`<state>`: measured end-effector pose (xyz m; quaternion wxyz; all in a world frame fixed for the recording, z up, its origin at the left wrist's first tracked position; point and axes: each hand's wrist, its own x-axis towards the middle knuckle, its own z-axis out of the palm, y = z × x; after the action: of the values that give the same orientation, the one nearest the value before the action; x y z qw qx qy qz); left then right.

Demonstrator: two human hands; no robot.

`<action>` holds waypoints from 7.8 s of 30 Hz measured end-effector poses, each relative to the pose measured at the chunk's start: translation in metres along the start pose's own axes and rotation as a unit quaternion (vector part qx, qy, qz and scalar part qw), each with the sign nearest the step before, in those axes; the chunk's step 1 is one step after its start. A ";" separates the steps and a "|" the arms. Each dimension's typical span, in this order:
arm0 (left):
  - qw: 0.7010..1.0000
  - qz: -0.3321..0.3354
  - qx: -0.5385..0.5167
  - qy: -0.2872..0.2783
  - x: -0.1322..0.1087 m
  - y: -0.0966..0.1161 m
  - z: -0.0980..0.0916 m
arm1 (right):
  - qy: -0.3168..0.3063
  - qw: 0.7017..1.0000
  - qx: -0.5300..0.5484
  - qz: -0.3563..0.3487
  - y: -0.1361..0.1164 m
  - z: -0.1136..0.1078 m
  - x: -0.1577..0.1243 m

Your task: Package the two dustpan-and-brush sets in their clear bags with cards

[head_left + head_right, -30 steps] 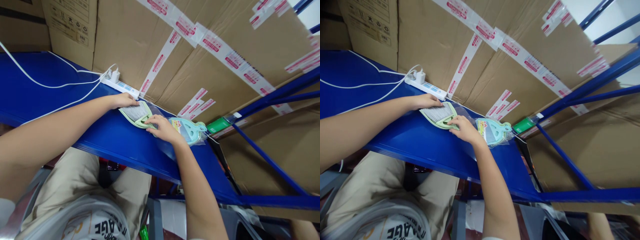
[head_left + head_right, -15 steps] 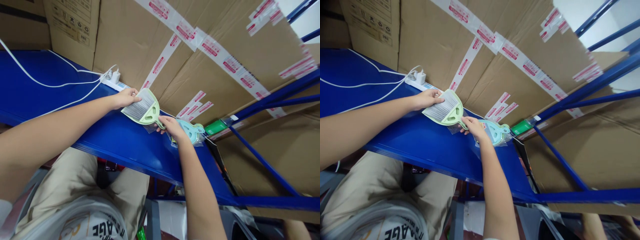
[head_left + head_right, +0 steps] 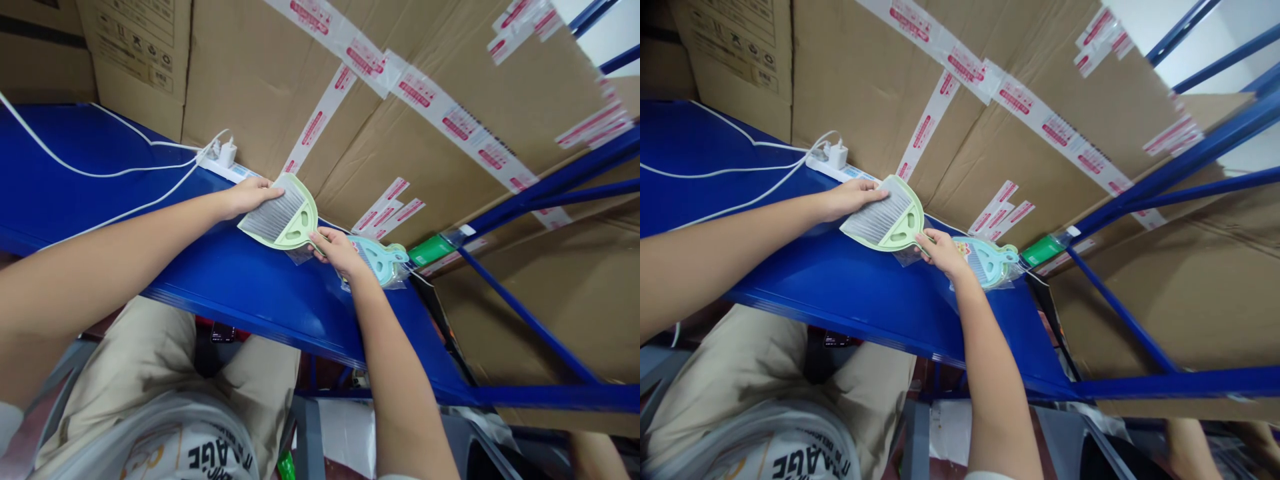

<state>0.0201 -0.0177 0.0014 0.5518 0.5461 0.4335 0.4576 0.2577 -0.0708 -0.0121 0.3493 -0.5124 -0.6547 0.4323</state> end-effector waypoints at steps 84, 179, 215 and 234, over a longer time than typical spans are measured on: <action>0.991 -0.023 -0.079 0.105 0.002 0.011 -0.007 | 0.279 0.939 -0.016 -0.201 0.024 -0.026 0.020; 0.800 -0.021 0.599 0.022 0.026 -0.006 -0.040 | 0.124 0.922 -0.343 0.130 -0.003 -0.023 -0.004; 0.723 -0.032 0.690 -0.010 0.028 -0.005 -0.038 | 0.101 0.915 -0.369 0.125 0.000 -0.027 -0.003; 0.715 -0.032 0.698 -0.012 0.029 -0.007 -0.040 | 0.093 0.909 -0.379 0.147 -0.009 -0.022 -0.005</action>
<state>-0.0130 0.0195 -0.0058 0.0332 0.7675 0.6402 0.0007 0.2760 -0.0722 0.0045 0.1206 -0.7345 -0.6510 0.1490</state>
